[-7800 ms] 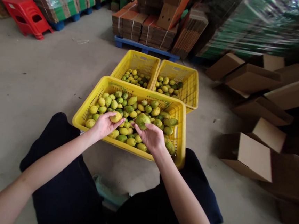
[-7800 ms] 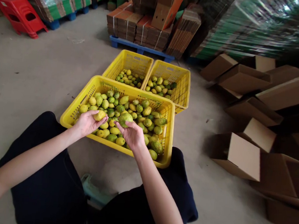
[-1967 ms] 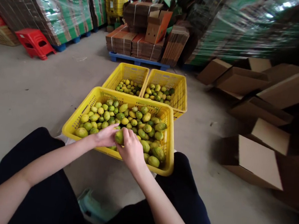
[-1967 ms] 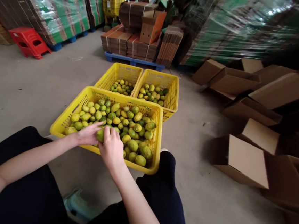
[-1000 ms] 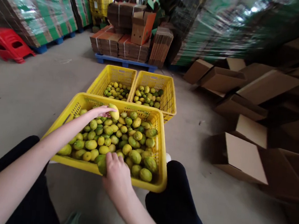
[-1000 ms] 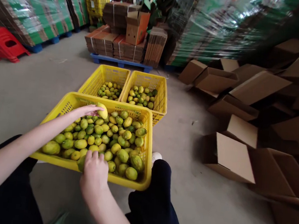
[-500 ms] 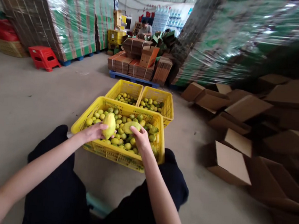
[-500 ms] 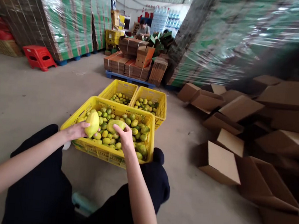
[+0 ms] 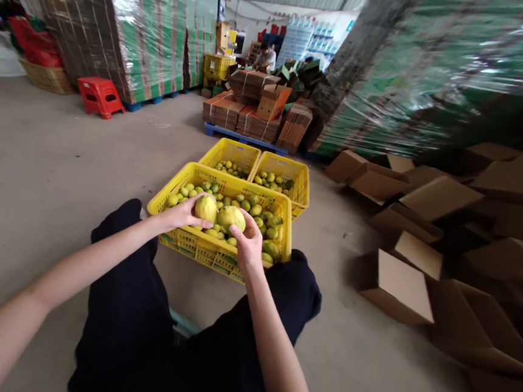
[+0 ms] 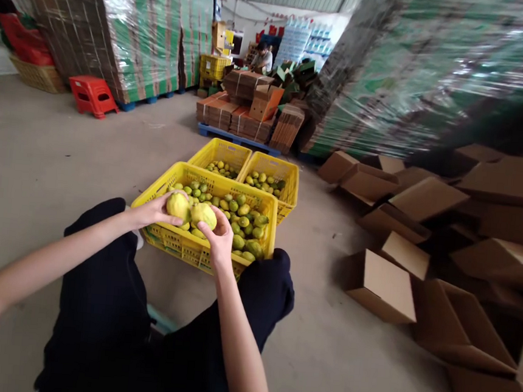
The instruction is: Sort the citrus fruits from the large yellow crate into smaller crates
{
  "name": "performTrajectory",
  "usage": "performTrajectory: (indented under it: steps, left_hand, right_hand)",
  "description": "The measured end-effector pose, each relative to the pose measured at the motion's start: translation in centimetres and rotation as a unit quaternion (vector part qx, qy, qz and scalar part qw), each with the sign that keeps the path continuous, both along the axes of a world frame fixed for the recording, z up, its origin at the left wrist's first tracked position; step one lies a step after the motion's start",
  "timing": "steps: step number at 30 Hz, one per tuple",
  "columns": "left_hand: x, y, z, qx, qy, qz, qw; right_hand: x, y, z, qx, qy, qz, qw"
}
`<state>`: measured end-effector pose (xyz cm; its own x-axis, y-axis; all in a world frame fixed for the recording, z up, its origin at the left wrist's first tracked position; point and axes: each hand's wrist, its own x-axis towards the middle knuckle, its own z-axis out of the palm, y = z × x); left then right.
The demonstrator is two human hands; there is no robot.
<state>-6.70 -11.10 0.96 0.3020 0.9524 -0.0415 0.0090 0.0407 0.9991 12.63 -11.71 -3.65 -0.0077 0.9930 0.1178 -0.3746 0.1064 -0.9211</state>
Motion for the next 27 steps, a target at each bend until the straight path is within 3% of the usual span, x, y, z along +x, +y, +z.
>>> performTrajectory:
  steps: [3,6,10,13,17,20,27]
  left_hand:
    - [-0.2,0.0,2.2,0.093,0.043,-0.018,0.995]
    - [-0.2,0.7,3.4,0.133,0.071,-0.023,0.988]
    - [-0.4,1.7,3.4,0.207,0.143,0.010,0.968]
    - [-1.0,2.1,2.9,0.248,0.172,-0.011,0.953]
    - [-1.5,2.0,2.0,0.252,0.176,-0.013,0.952]
    - [-1.6,1.7,1.3,0.215,0.155,-0.015,0.964]
    - [-1.7,3.1,1.4,0.203,0.126,-0.036,0.970]
  right_hand:
    - [0.3,-0.4,1.6,0.042,-0.030,0.003,0.999]
    - [0.3,-0.2,2.7,0.077,-0.034,-0.019,0.996]
    - [0.2,0.1,3.2,0.113,-0.083,-0.033,0.990]
    - [0.3,-0.5,2.7,0.125,-0.156,-0.021,0.980]
    - [0.2,-1.7,1.6,0.144,-0.222,-0.040,0.964]
    - [0.0,-1.9,1.1,0.130,-0.213,-0.075,0.965]
    - [0.0,0.5,2.4,0.126,-0.247,-0.102,0.955]
